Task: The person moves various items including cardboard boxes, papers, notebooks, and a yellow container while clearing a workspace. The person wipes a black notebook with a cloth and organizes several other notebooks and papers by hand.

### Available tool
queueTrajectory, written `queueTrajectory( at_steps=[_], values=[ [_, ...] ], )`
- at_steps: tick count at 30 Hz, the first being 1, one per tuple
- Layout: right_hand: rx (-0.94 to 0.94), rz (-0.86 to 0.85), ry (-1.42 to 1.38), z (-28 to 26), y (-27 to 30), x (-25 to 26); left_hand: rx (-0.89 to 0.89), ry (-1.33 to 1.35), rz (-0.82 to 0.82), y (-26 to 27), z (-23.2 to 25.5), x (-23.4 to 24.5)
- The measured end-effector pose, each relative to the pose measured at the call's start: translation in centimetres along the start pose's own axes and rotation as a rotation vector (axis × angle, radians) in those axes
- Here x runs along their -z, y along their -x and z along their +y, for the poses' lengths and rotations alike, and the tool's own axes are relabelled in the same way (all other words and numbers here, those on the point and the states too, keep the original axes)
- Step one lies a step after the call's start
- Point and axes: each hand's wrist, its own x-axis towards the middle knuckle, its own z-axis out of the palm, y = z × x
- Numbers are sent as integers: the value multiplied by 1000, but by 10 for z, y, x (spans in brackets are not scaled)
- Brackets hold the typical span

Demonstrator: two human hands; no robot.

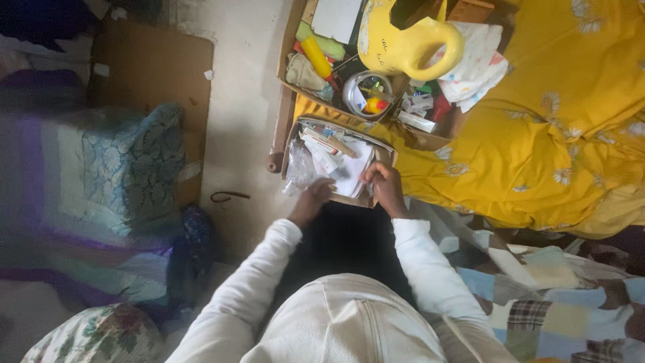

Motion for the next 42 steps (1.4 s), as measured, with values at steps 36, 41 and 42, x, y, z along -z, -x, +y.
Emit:
queueTrajectory(
  at_steps=[36, 41, 42],
  values=[
    [171, 485, -417, -202, -226, 334, 74, 91, 417, -106, 95, -80],
    [100, 455, -329, -163, -314, 408, -83, 350, 537, -122, 53, -50],
    [83, 449, -323, -150, -331, 417, -150, 413, 535, -125, 51, -48]
  ],
)
